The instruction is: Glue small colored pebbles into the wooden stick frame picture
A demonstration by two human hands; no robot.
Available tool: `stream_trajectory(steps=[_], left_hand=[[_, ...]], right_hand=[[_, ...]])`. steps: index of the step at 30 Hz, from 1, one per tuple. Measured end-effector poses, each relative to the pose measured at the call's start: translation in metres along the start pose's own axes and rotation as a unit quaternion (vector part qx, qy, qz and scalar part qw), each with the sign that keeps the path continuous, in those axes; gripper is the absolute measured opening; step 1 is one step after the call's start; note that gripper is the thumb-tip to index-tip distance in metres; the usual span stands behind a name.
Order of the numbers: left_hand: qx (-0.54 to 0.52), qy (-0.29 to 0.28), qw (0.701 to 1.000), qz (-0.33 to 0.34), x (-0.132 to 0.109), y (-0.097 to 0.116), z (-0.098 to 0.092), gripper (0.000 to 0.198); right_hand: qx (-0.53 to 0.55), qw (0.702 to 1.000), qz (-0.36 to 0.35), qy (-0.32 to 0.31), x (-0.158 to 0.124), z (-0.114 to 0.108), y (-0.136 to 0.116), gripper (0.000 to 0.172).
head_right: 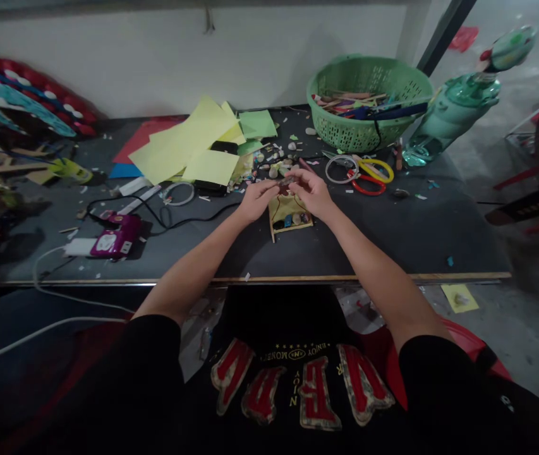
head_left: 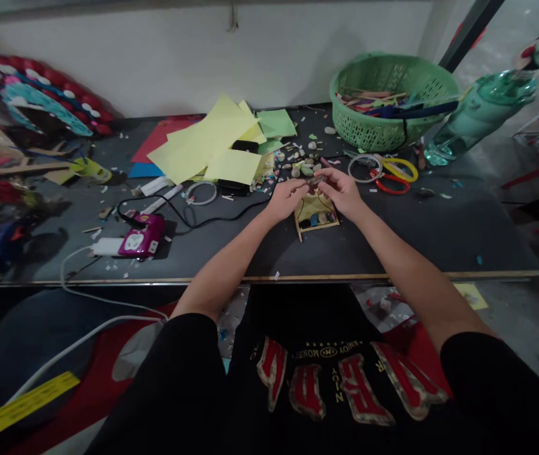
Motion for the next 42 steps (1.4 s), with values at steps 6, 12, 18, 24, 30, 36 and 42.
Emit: stream_trajectory(steps=[6, 12, 18, 24, 30, 36, 42], left_hand=[[0.085, 0.08, 0.993, 0.002, -0.003, 0.005, 0.003, 0.04], [0.121, 0.128, 0.984, 0.04, -0.006, 0.009, -0.002, 0.03], [0.163, 0.186, 0.965, 0.092, -0.008, 0.01, -0.008, 0.024], [0.243, 0.053, 0.949, 0.193, -0.01, 0.014, -0.008, 0.027], [0.276, 0.068, 0.95, 0.127, -0.005, 0.005, -0.02, 0.03], [0.275, -0.01, 0.96, 0.044, -0.001, -0.007, -0.013, 0.026], [0.267, -0.028, 0.963, -0.005, 0.001, -0.012, -0.004, 0.025]], right_hand=[[-0.032, 0.999, -0.02, 0.028, 0.0, -0.003, -0.001, 0.05], [-0.045, 0.998, -0.035, 0.024, -0.001, -0.004, -0.005, 0.043], [0.044, 0.996, 0.079, 0.014, 0.0, 0.002, 0.001, 0.056], [0.07, 0.988, 0.137, 0.015, -0.002, 0.003, -0.007, 0.057], [0.029, 0.993, 0.096, 0.069, 0.001, -0.016, -0.005, 0.051], [-0.029, 0.988, 0.118, -0.096, -0.009, 0.004, -0.007, 0.052], [-0.175, 0.964, 0.107, -0.17, -0.018, 0.019, -0.024, 0.014]])
Point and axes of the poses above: each hand's wrist, its own x-axis towards the middle knuckle, its own z-axis out of the palm, y = z × x, the point moved 3 cm from there along x, towards the middle knuckle, and after that the axes turned 1 degree about -z, right-handed, at the moved point
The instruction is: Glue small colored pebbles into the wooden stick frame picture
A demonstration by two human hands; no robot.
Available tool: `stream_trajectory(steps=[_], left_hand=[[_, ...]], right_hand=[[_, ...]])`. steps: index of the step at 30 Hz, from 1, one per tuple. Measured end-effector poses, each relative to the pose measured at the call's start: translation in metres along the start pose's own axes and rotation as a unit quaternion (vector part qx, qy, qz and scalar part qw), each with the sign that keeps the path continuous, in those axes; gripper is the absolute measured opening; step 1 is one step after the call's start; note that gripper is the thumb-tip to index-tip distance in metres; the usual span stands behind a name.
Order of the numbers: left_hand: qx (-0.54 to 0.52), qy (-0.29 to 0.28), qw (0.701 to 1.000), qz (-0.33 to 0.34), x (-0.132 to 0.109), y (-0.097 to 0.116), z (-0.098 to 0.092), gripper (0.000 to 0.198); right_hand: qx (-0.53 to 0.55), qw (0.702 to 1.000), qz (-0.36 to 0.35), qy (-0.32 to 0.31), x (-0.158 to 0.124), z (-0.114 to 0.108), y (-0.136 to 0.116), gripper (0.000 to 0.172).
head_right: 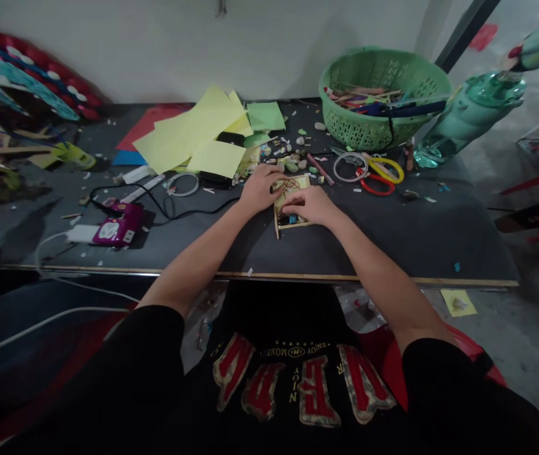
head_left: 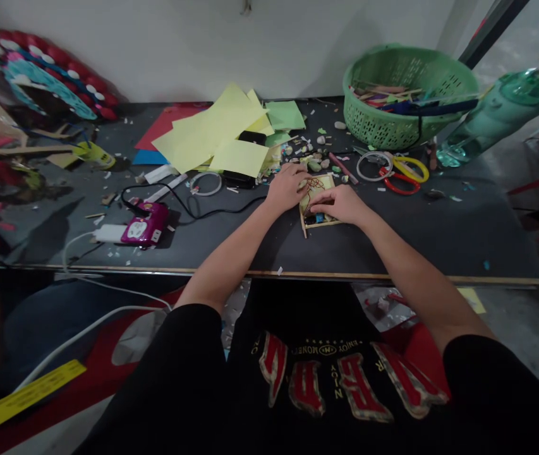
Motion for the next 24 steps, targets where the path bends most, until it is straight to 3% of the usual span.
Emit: stream_trajectory(steps=[16, 24], left_hand=[[0.004, -0.029, 0.999, -0.019, -0.0013, 0.0015, 0.0022, 0.024], [0.0, -0.027, 1.0, -0.013, -0.0012, 0.0022, 0.0018, 0.024]], right_hand=[[-0.222, 0.965, -0.14, 0.025, -0.004, -0.001, -0.0068, 0.022], [-0.184, 0.967, -0.175, -0.009, -0.0003, 0.0034, -0.0002, 0.022]])
Point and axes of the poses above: each hand's wrist, its own x-axis towards the middle knuckle, its own z-axis out of the palm, y = z × x, the point moved 3 cm from there along x, towards the middle knuckle, and after that the axes turned 1 degree about -z, right-handed, at the moved point
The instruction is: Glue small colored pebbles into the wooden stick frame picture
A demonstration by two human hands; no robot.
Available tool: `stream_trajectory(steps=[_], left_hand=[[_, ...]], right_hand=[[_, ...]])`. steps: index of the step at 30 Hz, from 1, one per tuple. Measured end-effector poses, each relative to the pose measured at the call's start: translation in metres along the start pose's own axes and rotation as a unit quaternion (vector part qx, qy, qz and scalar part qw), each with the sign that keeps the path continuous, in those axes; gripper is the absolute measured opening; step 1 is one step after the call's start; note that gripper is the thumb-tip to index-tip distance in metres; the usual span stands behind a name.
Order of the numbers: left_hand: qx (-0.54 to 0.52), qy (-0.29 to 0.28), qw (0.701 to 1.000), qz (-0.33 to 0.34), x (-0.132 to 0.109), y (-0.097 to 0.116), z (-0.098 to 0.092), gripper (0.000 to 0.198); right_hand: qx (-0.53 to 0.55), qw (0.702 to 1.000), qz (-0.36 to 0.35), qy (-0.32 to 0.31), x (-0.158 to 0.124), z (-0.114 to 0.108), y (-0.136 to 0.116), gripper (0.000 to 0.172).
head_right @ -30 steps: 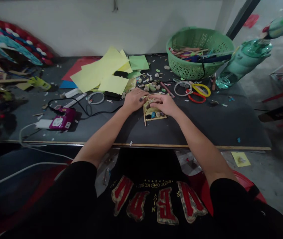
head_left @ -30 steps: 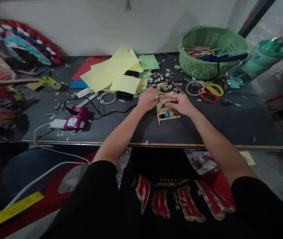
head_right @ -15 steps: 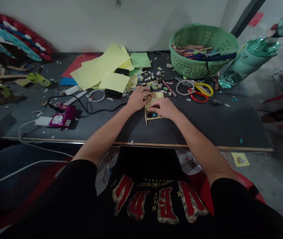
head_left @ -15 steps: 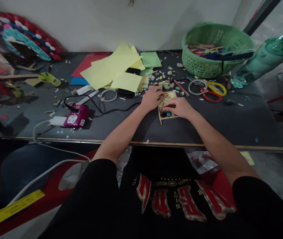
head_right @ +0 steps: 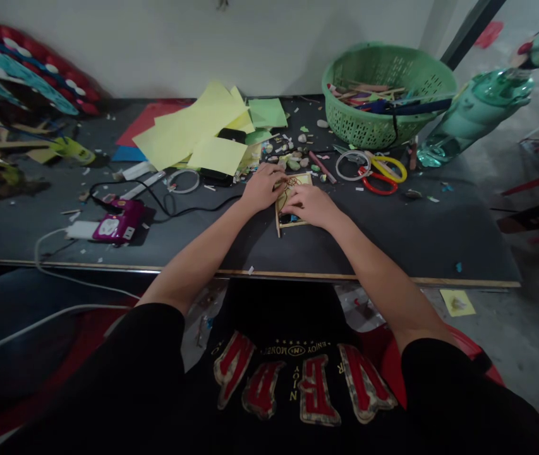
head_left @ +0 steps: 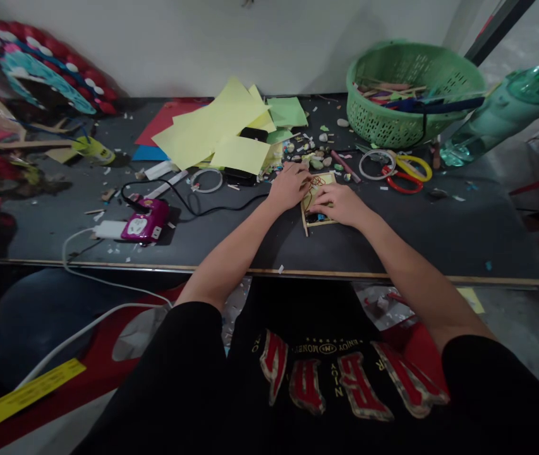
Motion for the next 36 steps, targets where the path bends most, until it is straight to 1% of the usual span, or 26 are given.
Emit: stream_trajectory(steps=[3, 9, 14, 21, 26, 32, 36], left_hand=[[-0.003, 0.002, 1.0, 0.001, 0.0, 0.0006, -0.0003, 0.025], [0.001, 0.0, 1.0, 0.002, 0.0003, 0.0, -0.0001, 0.025], [0.001, -0.004, 1.0, 0.002, 0.0001, 0.0002, 0.0006, 0.025], [-0.005, -0.011, 1.0, -0.001, 0.0002, 0.0017, -0.0008, 0.024], [-0.005, -0.013, 1.0, -0.002, 0.0006, 0.0009, 0.0, 0.024], [0.0, -0.007, 1.0, 0.007, 0.0007, -0.0015, 0.003, 0.025], [-0.005, -0.014, 1.0, -0.002, 0.0003, 0.0018, 0.0014, 0.025]], right_hand=[[0.02, 1.0, -0.002, -0.008, 0.0011, 0.0014, 0.0008, 0.02], [0.024, 1.0, 0.011, -0.013, 0.0016, 0.0033, 0.0017, 0.02], [0.035, 0.999, 0.015, -0.003, 0.0021, 0.0044, 0.0026, 0.023], [0.057, 0.998, 0.02, 0.021, 0.0026, 0.004, 0.0043, 0.021], [0.052, 0.998, 0.03, 0.003, 0.0017, 0.0034, 0.0021, 0.013], [0.038, 0.999, 0.012, 0.0, 0.0016, 0.0021, 0.0006, 0.017], [0.024, 0.999, 0.027, 0.0, 0.0023, 0.0014, 0.001, 0.018]])
Point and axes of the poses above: each hand's wrist, its own x-axis towards the middle knuckle, its own z-axis out of the palm, y = z × x, the point moved 3 cm from there along x, towards the middle knuckle, and after that the axes turned 1 degree about -z, right-handed, at the moved point
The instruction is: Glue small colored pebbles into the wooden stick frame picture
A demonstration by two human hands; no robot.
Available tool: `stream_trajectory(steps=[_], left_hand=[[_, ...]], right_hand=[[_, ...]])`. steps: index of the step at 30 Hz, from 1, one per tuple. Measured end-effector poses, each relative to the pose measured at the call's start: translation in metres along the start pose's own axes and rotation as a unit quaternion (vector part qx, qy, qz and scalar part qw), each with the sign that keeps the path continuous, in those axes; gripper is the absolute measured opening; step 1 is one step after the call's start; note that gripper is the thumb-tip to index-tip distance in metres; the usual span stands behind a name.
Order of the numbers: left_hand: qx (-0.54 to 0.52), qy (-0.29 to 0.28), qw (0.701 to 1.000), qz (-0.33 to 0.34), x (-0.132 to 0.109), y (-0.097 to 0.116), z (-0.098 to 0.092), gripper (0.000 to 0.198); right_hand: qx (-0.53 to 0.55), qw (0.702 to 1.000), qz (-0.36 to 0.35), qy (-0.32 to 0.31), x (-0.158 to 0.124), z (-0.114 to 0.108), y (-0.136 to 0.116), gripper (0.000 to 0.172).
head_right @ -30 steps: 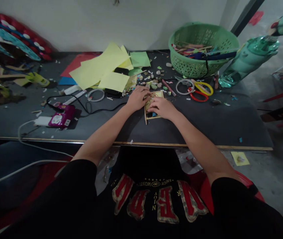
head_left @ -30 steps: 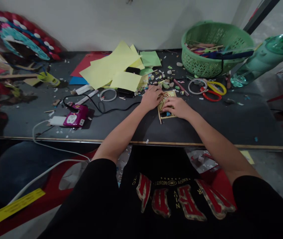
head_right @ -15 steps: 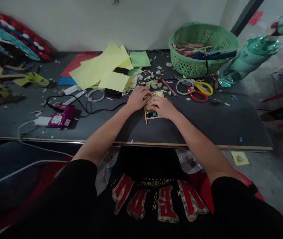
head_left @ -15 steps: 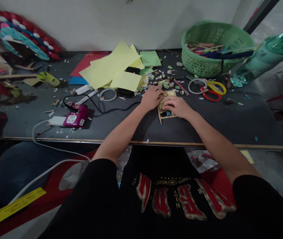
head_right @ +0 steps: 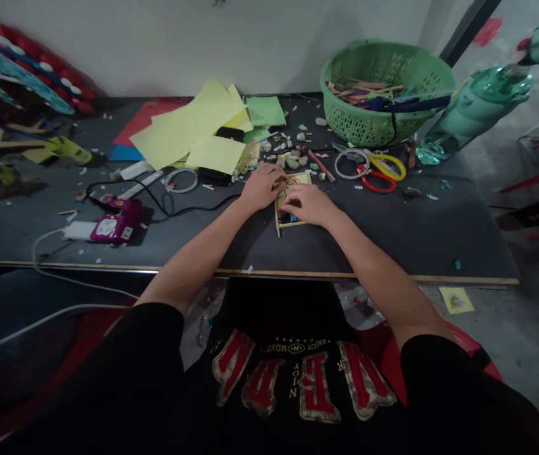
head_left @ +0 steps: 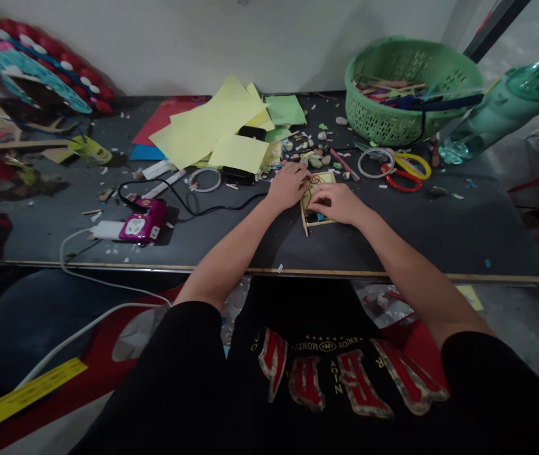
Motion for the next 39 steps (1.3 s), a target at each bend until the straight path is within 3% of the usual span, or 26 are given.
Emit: stream_trajectory(steps=[14, 19, 25, 30, 33, 39], left_hand=[[0.004, 0.024, 0.999, -0.025, 0.001, 0.0, 0.004, 0.03], [0.008, 0.036, 0.999, -0.014, 0.002, -0.003, 0.005, 0.032], [0.046, 0.07, 0.993, -0.08, -0.003, 0.004, -0.005, 0.021], [0.066, 0.129, 0.98, -0.137, -0.01, 0.009, -0.018, 0.039], [0.072, 0.099, 0.976, -0.18, -0.012, 0.008, -0.016, 0.039], [0.11, -0.03, 0.976, -0.187, -0.012, 0.019, -0.016, 0.023]], right_hand=[[-0.035, 0.998, 0.041, -0.039, 0.012, -0.003, -0.003, 0.015], [-0.042, 0.996, 0.072, -0.028, 0.008, -0.005, -0.007, 0.016], [-0.083, 0.988, 0.125, 0.045, -0.004, -0.007, -0.004, 0.029], [-0.098, 0.974, 0.126, 0.161, -0.006, -0.025, 0.01, 0.041], [-0.09, 0.97, 0.133, 0.182, -0.007, -0.03, 0.017, 0.042], [-0.1, 0.981, 0.098, 0.131, 0.0, -0.013, 0.018, 0.042]])
Point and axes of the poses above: each hand's wrist, its own x-axis towards the middle knuckle, its own z-axis out of the palm, y = z × x, the point moved 3 cm from there along x, towards the middle knuckle, and after that the axes turned 1 degree about -z, right-handed, at the moved point
